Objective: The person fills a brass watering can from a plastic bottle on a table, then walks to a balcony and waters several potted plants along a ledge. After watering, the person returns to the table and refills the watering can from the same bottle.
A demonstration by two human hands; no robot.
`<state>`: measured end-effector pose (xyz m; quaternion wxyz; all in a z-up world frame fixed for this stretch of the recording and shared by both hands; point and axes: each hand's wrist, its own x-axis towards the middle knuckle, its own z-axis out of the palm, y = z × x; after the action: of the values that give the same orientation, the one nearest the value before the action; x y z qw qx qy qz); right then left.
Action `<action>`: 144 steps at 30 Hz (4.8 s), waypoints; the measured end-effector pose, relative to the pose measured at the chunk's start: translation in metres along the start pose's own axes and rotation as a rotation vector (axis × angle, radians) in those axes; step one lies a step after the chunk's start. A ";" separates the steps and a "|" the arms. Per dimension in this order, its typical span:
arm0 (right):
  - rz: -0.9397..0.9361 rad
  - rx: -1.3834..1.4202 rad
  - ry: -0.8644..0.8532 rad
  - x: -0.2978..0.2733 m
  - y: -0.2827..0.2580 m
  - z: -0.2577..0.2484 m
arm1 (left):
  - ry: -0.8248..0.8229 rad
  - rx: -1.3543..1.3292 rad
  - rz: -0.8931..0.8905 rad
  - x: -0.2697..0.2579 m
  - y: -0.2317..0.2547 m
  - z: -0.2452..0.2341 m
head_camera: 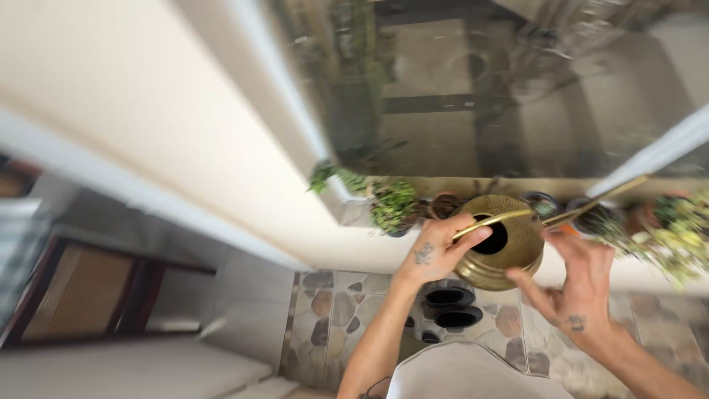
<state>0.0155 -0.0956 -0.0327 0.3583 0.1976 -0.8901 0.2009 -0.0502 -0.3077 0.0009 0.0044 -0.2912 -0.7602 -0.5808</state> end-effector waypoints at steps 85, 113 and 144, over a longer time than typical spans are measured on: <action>-0.781 0.785 -1.321 0.521 -1.141 1.038 | 1.582 0.410 -1.073 -0.537 -0.373 -1.151; -0.823 0.992 -1.073 0.613 -1.442 1.377 | 2.066 0.070 -1.127 -0.585 -0.592 -1.381; -1.679 1.420 -0.931 0.749 -1.682 1.496 | 2.757 0.022 -1.139 -0.509 -0.656 -1.617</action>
<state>-0.4847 -2.4129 -0.1232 -0.1689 0.9256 -0.2170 0.2601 -0.4574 -2.0643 -0.2264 0.4817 0.8014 -0.1713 -0.3105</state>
